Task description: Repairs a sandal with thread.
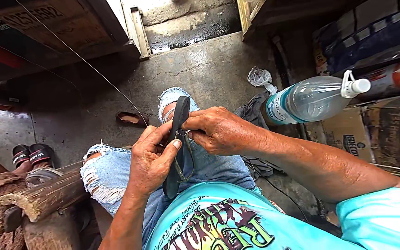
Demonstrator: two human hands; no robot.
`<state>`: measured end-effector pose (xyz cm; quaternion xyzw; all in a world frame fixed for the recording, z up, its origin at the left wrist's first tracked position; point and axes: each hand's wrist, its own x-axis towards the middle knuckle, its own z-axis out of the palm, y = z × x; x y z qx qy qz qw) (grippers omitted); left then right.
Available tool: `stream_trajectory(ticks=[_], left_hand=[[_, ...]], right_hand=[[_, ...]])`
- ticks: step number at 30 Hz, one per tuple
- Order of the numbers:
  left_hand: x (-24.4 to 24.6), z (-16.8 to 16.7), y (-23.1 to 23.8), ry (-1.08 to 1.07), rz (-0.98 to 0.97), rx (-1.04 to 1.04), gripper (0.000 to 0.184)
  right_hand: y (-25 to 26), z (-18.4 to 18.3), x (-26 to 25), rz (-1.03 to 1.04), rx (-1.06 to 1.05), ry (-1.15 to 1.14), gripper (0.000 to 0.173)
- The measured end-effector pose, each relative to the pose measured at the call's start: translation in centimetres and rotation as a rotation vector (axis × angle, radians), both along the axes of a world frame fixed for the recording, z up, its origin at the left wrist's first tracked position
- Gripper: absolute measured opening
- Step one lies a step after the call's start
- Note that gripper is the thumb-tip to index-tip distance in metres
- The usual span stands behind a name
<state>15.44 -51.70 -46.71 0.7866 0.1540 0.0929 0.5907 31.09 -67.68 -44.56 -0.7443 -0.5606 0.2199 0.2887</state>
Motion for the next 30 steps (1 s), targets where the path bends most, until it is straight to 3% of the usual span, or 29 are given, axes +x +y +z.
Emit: stream_trajectory(ticks=[12,16,19,22,30], left_hand=[[-0.2,-0.6,-0.8,-0.006,0.029,0.100,0.040],[-0.4,-0.8,-1.1,-0.043,0.046,-0.203,0.038],[-0.3,-1.9,-1.8,-0.069,0.091,-0.410,0.025],[0.1,-2.2,-2.2,-0.091,0.081,-0.441,0.013],[1.3,-2.0,-0.8,-0.013,-0.002,-0.402,0.007]], right_hand=[[0.1,-1.6,0.4,0.045,0.113,-0.079,0.015],[-0.8,-1.3,1.4,0.059,0.119,0.115,0.017],[-2.2,-2.5,2.1,0.082,0.185,0.223,0.019],[-3.1,-3.3,2.6,0.090,0.209,0.301,0.018],[-3.1,-3.9,3.1,0.131,0.220,0.370,0.018]])
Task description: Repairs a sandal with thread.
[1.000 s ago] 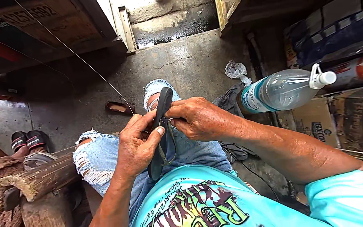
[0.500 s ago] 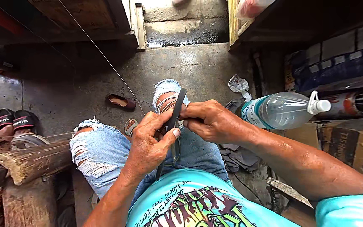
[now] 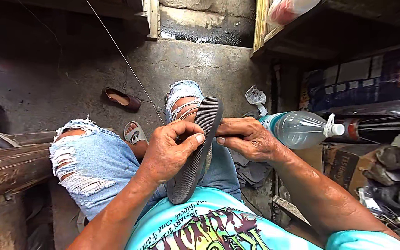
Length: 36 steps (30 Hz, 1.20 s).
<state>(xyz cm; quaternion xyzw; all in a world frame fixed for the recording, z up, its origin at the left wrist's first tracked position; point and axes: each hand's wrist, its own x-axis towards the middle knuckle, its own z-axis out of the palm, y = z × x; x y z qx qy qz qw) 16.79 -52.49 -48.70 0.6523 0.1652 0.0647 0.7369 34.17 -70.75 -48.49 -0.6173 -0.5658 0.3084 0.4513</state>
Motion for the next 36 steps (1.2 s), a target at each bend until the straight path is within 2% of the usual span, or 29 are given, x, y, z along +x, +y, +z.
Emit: stream_trajectory(ticks=[7,10,12,16,23,29,36], left_hand=[[-0.2,0.9,0.7,0.033,-0.028,0.079,0.007],[-0.9,1.8,-0.2,0.078,-0.004,0.187,0.027],[-1.1,1.9,-1.2,0.090,0.049,0.299,0.032],[-1.1,1.8,-1.9,0.072,0.102,0.328,0.031],[-1.3,1.8,-1.8,0.032,0.100,0.269,0.026],[-1.5,1.6,-2.0,0.001,0.137,0.294,0.024],[-1.8,1.3,-1.0,-0.003,0.096,0.309,0.026]], right_hand=[[0.5,0.0,0.4,0.039,0.031,0.012,0.017],[0.4,0.4,0.2,0.029,0.012,-0.007,0.017],[0.3,0.7,0.0,0.017,0.000,-0.017,0.017],[0.3,0.8,-0.2,-0.002,-0.022,-0.036,0.017],[0.8,0.5,1.3,0.093,0.003,-0.004,0.018],[0.9,0.3,1.4,0.088,-0.118,0.231,0.017],[2.5,-0.3,2.2,0.192,0.057,0.052,0.018]])
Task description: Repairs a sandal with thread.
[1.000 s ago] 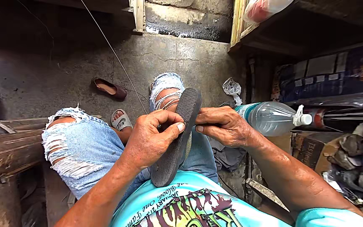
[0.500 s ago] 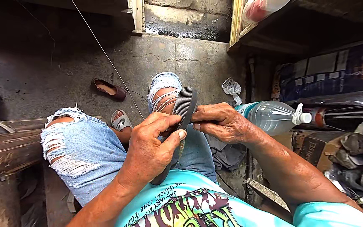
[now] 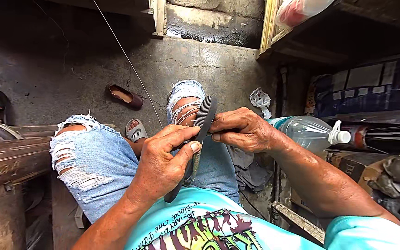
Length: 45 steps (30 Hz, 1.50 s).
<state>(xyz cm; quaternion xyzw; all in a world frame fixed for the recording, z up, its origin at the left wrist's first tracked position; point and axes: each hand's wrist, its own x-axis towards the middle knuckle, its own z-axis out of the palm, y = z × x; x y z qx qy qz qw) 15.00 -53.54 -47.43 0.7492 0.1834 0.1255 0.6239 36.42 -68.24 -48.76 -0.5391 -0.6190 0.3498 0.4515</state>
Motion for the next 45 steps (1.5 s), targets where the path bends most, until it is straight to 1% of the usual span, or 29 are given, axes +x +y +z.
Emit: stream_trajectory(ticks=[4,7,13,17,22,26,29,31,33,34,36,37,38,40,43,45], left_hand=[[-0.2,-0.3,-0.1,-0.041,0.011,0.060,0.026],[-0.2,-0.5,-0.2,-0.064,0.012,0.089,0.027],[-0.2,-0.5,-0.2,-0.072,0.010,0.092,0.027],[-0.3,-0.6,-0.2,-0.068,0.012,0.086,0.028],[-0.3,-0.7,-0.3,-0.075,0.015,0.090,0.028],[-0.4,-0.8,-0.4,-0.078,0.024,0.095,0.029],[-0.4,-0.9,-0.4,-0.083,0.015,0.073,0.029],[-0.6,-1.0,-0.1,-0.097,-0.022,-0.018,0.033],[-1.1,-0.8,0.6,-0.096,-0.049,-0.129,0.042],[-1.5,-0.7,1.3,-0.071,-0.039,-0.129,0.046],[-3.3,-0.8,3.0,0.037,-0.021,-0.019,0.048],[-4.5,-1.0,3.8,0.098,-0.030,0.046,0.047],[-5.9,-1.3,4.5,0.139,-0.041,0.091,0.041],[-8.3,-1.5,5.3,0.155,-0.079,0.102,0.024],[-10.1,-0.7,5.4,0.049,-0.075,0.023,0.018],[-10.0,0.0,4.9,-0.102,-0.026,-0.115,0.016]], right_hand=[[0.2,0.1,-0.9,-0.058,0.042,-0.085,0.020],[0.1,0.6,-1.6,-0.116,0.016,-0.155,0.019],[-0.1,1.1,-2.8,-0.196,0.000,-0.220,0.017],[-0.1,1.3,-3.4,-0.236,0.003,-0.313,0.017],[0.2,1.9,-3.8,-0.263,-0.074,-0.238,0.013],[0.3,1.9,-4.5,-0.311,-0.087,-0.291,0.013],[0.2,1.7,-5.0,-0.342,-0.096,-0.256,0.012],[-0.1,1.3,-4.9,-0.327,-0.076,-0.195,0.012],[-0.4,1.1,-4.6,-0.300,-0.049,-0.131,0.014],[-0.6,1.1,-4.5,-0.291,-0.052,-0.102,0.015],[-1.1,1.1,-4.2,-0.284,-0.072,-0.065,0.017],[-1.4,1.1,-4.0,-0.280,-0.088,-0.054,0.018],[-1.7,1.2,-3.9,-0.276,-0.109,-0.045,0.017],[-2.0,1.4,-3.8,-0.276,-0.160,-0.021,0.013],[-2.0,1.8,-3.8,-0.275,-0.209,0.033,0.007],[-1.7,1.9,-3.7,-0.264,-0.204,0.071,0.004]])
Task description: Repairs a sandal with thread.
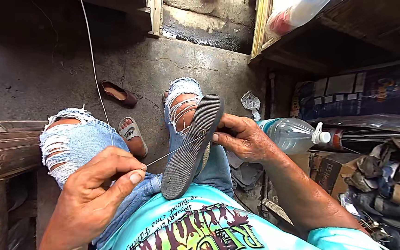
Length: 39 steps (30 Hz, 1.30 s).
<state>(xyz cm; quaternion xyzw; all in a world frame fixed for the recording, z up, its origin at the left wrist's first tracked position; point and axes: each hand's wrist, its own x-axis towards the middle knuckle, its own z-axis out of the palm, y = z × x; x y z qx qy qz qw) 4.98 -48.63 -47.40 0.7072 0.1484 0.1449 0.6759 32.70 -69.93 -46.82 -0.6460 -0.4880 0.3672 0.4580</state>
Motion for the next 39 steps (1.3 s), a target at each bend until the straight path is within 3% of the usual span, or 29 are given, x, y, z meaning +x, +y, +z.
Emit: stream_trajectory(ticks=[3,6,10,16,21,26,31,39], left_hand=[[2.1,1.3,-1.3,-0.273,-0.085,-0.448,0.018],[5.0,1.9,-2.4,-0.252,-0.145,-0.694,0.015],[8.6,0.6,-3.4,0.040,0.025,-0.379,0.010],[11.0,0.4,-4.4,0.234,-0.012,0.090,0.025],[11.0,0.5,-3.3,0.212,-0.127,0.036,0.021],[10.9,0.9,-4.0,0.257,-0.072,0.132,0.020],[11.3,0.6,-4.6,0.152,-0.037,0.202,0.015],[11.6,0.0,-5.7,0.144,0.065,0.434,0.053]], right_hand=[[0.5,0.2,0.1,0.017,0.015,0.020,0.007],[0.9,0.2,-0.1,0.013,0.006,0.052,0.008],[0.8,0.1,-0.5,-0.025,-0.016,0.041,0.010],[0.9,0.0,-0.9,-0.045,0.020,0.031,0.011],[0.9,-0.2,-1.6,-0.102,0.031,0.052,0.009],[0.8,-1.1,-3.0,-0.234,0.059,0.030,0.010],[0.6,-2.0,-4.5,-0.364,0.086,0.008,0.015],[0.7,-2.9,-5.7,-0.624,0.035,-0.009,0.019]])
